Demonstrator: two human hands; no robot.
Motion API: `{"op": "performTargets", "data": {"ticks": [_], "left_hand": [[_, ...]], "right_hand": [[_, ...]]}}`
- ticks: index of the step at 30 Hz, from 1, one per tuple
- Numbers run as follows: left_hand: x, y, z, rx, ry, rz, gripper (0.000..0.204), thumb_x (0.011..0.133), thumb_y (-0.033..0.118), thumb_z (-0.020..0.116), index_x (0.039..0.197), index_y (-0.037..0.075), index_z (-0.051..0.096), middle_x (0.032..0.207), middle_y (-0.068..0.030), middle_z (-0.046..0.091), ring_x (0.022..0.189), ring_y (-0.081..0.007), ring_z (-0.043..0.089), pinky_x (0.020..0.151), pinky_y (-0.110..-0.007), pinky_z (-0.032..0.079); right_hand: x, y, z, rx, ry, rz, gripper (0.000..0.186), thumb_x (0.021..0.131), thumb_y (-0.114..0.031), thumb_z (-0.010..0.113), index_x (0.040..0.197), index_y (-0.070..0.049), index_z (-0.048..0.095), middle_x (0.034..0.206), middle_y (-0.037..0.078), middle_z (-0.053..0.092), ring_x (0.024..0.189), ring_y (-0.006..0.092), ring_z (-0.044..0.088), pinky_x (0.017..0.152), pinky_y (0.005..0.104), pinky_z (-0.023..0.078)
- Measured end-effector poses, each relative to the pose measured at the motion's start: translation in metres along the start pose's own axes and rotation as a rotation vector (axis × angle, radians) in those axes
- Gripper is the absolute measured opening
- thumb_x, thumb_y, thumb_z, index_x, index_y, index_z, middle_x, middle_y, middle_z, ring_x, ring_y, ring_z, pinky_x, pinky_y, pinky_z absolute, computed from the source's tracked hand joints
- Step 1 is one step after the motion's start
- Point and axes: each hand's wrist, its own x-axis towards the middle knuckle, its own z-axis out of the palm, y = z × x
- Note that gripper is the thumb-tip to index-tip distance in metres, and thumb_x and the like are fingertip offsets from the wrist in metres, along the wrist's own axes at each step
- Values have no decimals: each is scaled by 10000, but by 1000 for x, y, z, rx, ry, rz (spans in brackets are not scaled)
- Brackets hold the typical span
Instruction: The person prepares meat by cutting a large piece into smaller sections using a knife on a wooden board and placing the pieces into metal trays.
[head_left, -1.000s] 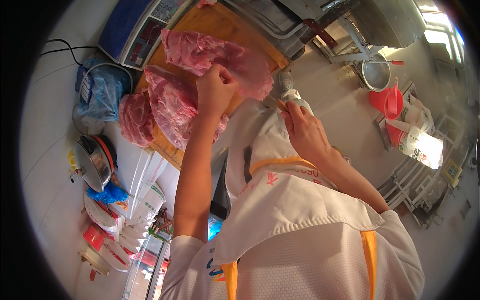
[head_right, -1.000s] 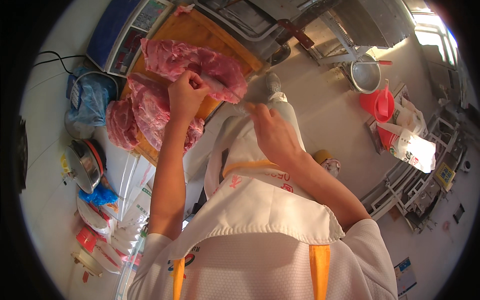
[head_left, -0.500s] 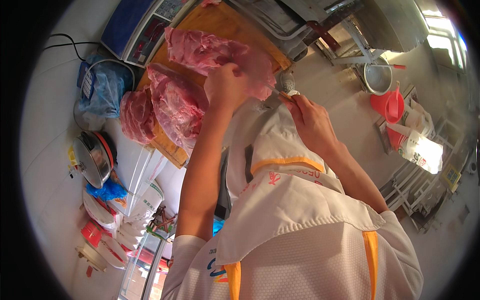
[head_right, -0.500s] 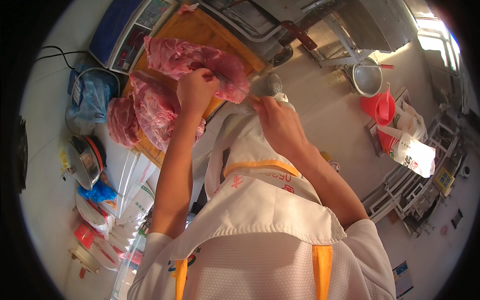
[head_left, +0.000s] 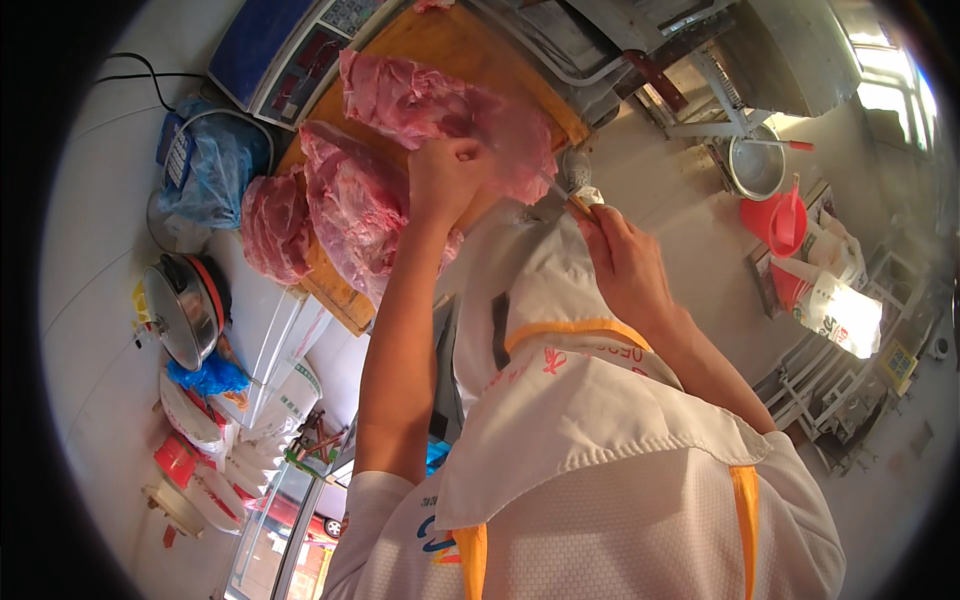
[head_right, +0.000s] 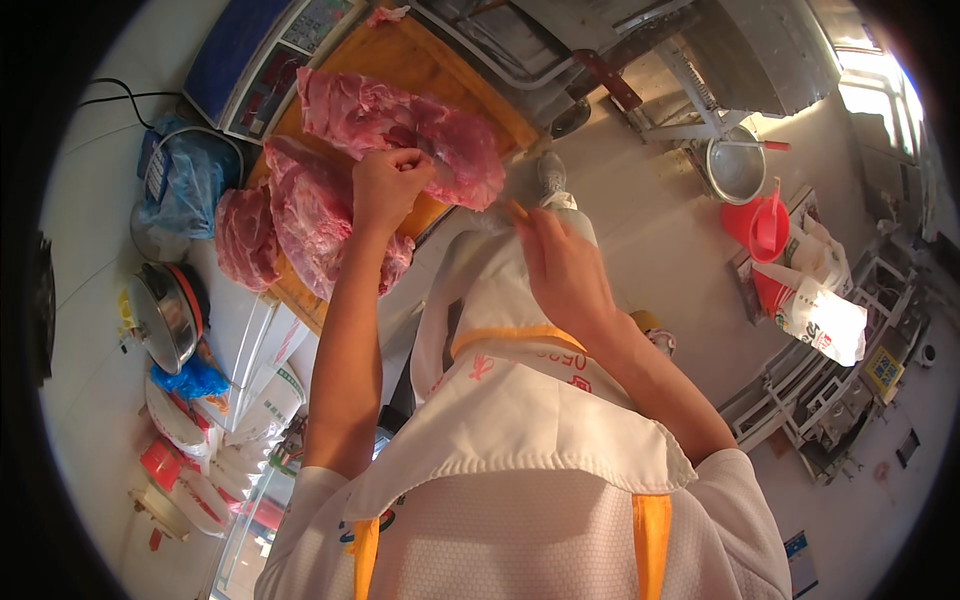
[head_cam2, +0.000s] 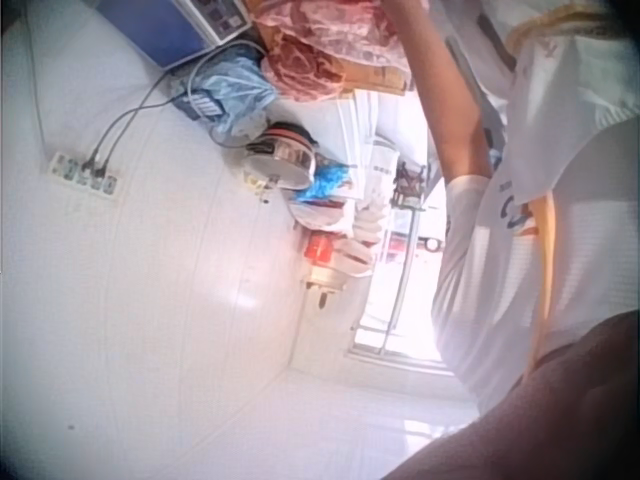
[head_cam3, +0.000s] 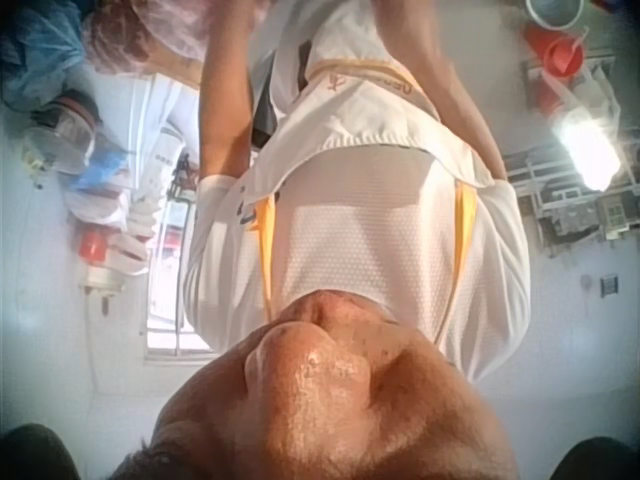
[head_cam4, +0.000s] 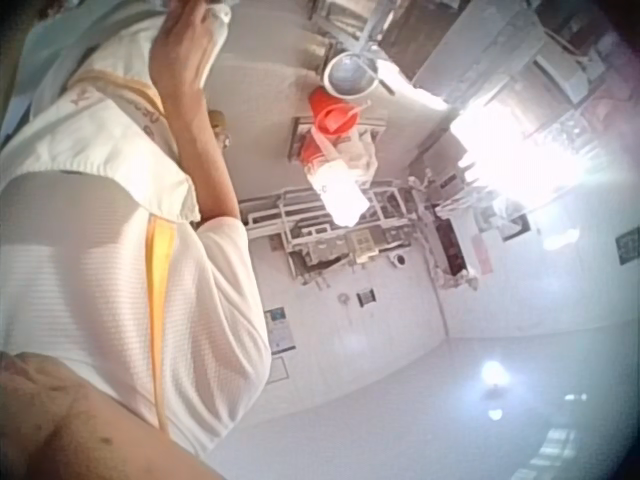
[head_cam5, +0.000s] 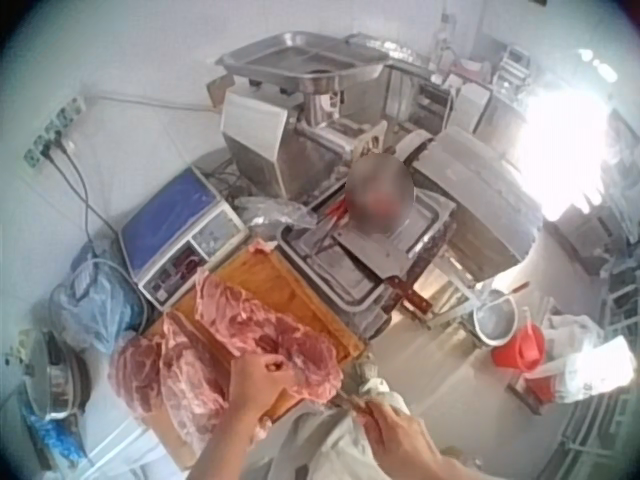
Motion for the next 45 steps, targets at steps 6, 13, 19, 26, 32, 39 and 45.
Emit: {"op": "performTargets", "data": {"ticks": [6, 13, 19, 26, 32, 39, 45], "left_hand": [[-3, 0, -1, -34, -24, 25, 96, 875, 69, 732, 813, -5, 729, 598, 60, 544, 528, -3, 469, 489, -231, 388], [-6, -3, -1, -63, -58, 37, 126, 861, 44, 726, 769, -13, 662, 611, 65, 510, 554, -4, 467, 496, -226, 397], [-9, 1, -5, -47, -82, 27, 110, 855, 27, 714, 772, -11, 652, 614, 66, 506, 565, -1, 471, 499, -228, 382], [-9, 3, -16, -83, -141, -31, 96, 867, 85, 712, 835, -5, 719, 594, -32, 567, 555, -44, 529, 539, -269, 455], [-12, 7, -21, -163, -142, -60, 115, 884, 51, 700, 793, -16, 683, 594, 23, 539, 551, -18, 516, 518, -253, 418], [-16, 5, -29, -245, -158, -147, 88, 906, 58, 733, 866, -20, 747, 641, 45, 589, 559, -18, 526, 535, -233, 409], [-4, 12, -34, 152, 213, 209, 132, 838, 158, 793, 939, 74, 775, 762, -66, 711, 704, -181, 666, 668, -350, 533]], "right_hand": [[-11, -9, 11, 99, -20, -41, 200, 1115, -176, 550, 1254, -35, 577, 980, 256, 678, 874, 498, 640, 741, 566, 503], [7, -19, 13, -35, -141, 3, 228, 1118, -168, 523, 1306, -51, 573, 1000, 273, 681, 914, 502, 650, 760, 583, 511], [-1, -15, 16, -91, -148, 29, 346, 1103, -131, 478, 1434, -92, 569, 1035, 274, 697, 930, 497, 668, 797, 589, 522], [17, -6, 16, -102, -60, -75, 299, 1096, -138, 502, 1369, -53, 589, 1036, 281, 699, 916, 503, 669, 791, 589, 522], [14, -1, 13, -56, -96, 29, 225, 1129, -205, 503, 1194, -19, 611, 987, 281, 699, 911, 497, 672, 771, 585, 510], [1, 5, -1, 184, -157, 110, 191, 1113, -190, 575, 1204, -37, 644, 781, 200, 604, 655, 367, 563, 647, 448, 479], [5, 16, 1, 172, -107, 41, 215, 1113, -195, 574, 1195, -12, 650, 788, 220, 633, 675, 402, 601, 649, 470, 488]]}}
